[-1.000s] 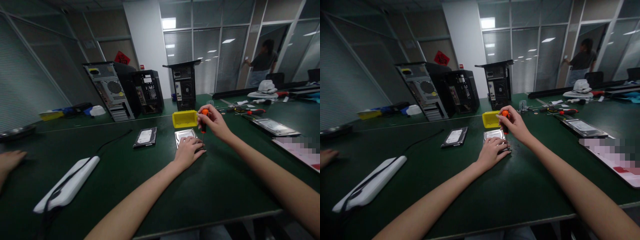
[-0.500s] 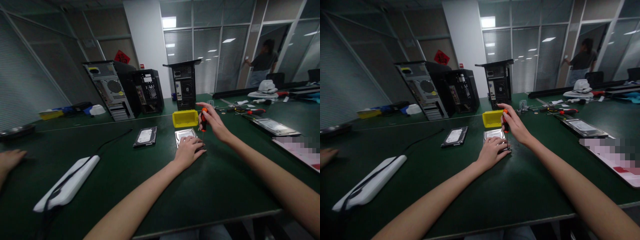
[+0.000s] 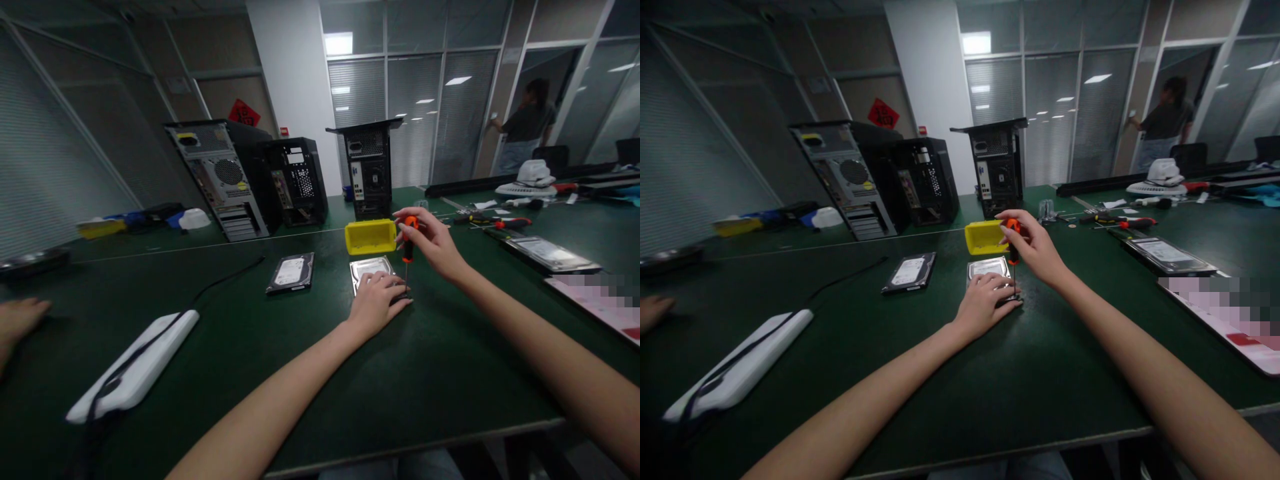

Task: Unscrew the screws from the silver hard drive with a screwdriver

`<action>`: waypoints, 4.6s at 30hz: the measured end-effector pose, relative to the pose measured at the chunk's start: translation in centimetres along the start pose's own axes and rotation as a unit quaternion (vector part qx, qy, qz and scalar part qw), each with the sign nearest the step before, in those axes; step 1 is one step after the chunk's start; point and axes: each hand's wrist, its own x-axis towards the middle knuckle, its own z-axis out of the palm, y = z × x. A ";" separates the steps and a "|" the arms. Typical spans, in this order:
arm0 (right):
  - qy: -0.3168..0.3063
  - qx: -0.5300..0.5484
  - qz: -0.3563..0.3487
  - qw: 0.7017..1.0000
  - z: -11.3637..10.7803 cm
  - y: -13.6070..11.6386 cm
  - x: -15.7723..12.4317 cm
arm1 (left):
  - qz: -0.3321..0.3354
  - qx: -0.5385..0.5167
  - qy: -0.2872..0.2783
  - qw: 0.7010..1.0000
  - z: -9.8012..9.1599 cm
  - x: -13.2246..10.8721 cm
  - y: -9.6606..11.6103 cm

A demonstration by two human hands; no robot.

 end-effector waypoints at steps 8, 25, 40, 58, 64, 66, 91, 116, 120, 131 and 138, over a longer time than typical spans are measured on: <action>-0.022 0.022 0.012 0.999 0.1 0.2 0.0 | -0.001 0.009 0.005 1.000 0.0 0.0 0.0; -0.020 0.025 0.012 0.999 0.3 -0.2 0.0 | -0.002 0.009 0.002 1.000 0.0 0.0 0.1; -0.041 0.059 0.016 0.997 0.3 -0.5 -0.1 | 0.002 0.006 0.007 1.000 0.1 0.0 0.0; -0.016 0.086 -0.017 0.996 0.4 -0.2 0.2 | 0.002 0.006 0.010 1.000 0.3 0.0 -0.1; -0.021 0.129 -0.002 0.991 0.4 0.0 0.2 | 0.002 0.004 0.009 1.000 0.3 0.0 0.0; -0.016 0.137 0.003 0.990 0.3 0.0 0.2 | 0.002 0.002 0.010 1.000 0.3 0.0 0.0; -0.027 0.184 0.057 0.981 0.4 0.6 0.3 | 0.006 0.009 0.009 1.000 0.3 0.0 -0.1; -0.051 0.169 0.053 0.983 0.7 0.5 0.5 | 0.004 0.015 0.010 1.000 0.2 0.1 -0.1; -0.044 0.168 0.045 0.984 0.7 0.4 0.4 | 0.004 0.018 0.013 1.000 0.2 0.1 -0.1; -0.048 0.183 0.048 0.981 1.1 0.1 0.2 | 0.003 0.011 0.009 1.000 0.1 0.1 -0.1; -0.049 0.183 0.045 0.981 1.3 0.0 0.0 | 0.001 0.013 0.008 1.000 0.0 0.1 0.0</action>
